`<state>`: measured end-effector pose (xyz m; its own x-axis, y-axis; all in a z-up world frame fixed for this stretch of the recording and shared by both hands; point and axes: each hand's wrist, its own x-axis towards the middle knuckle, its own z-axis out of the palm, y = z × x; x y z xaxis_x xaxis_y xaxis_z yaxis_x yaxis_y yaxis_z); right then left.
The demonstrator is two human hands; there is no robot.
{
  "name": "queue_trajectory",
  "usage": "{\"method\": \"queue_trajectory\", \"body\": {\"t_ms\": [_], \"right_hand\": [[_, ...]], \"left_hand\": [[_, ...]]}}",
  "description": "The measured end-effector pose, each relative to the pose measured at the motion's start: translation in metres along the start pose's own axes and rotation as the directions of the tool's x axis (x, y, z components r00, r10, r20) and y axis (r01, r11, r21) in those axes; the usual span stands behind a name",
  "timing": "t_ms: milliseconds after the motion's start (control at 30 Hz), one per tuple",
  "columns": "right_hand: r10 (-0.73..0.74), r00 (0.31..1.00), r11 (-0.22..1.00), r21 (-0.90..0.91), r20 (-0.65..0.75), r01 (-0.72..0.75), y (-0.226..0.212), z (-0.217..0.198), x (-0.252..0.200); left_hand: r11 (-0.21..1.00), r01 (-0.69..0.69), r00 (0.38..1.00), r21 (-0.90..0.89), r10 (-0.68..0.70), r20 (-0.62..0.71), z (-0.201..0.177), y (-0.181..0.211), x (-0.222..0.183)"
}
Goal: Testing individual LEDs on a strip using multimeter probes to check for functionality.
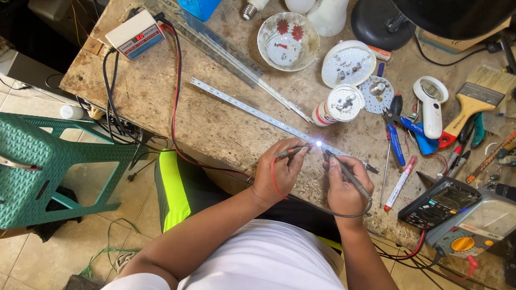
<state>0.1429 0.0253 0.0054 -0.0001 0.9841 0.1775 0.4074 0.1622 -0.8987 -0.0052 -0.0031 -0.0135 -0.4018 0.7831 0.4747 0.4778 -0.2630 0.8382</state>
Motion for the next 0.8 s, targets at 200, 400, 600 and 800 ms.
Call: {"method": "queue_trajectory", "body": {"t_ms": [200,400,600,800], "right_hand": [[-0.009,1.000,1.000,0.018,0.007,0.009,-0.0032,0.0002,0.0008],[-0.018,1.000,1.000,0.020,0.008,0.018,-0.0005,0.0002,0.0009],[0.004,1.000,1.000,0.028,-0.005,-0.004,0.0012,0.0016,-0.0003],[0.044,0.999,0.999,0.027,-0.013,-0.043,-0.0010,0.0006,0.0004]], "left_hand": [[1.000,0.002,1.000,0.004,-0.002,0.016,0.0009,-0.0010,-0.0005],[1.000,0.023,0.999,-0.013,-0.023,0.023,-0.0006,0.0006,0.0006],[0.999,0.027,0.999,-0.028,-0.026,0.024,-0.0010,0.0012,0.0006],[0.998,0.023,0.999,-0.051,-0.022,0.028,-0.0013,0.0010,0.0016]]}}
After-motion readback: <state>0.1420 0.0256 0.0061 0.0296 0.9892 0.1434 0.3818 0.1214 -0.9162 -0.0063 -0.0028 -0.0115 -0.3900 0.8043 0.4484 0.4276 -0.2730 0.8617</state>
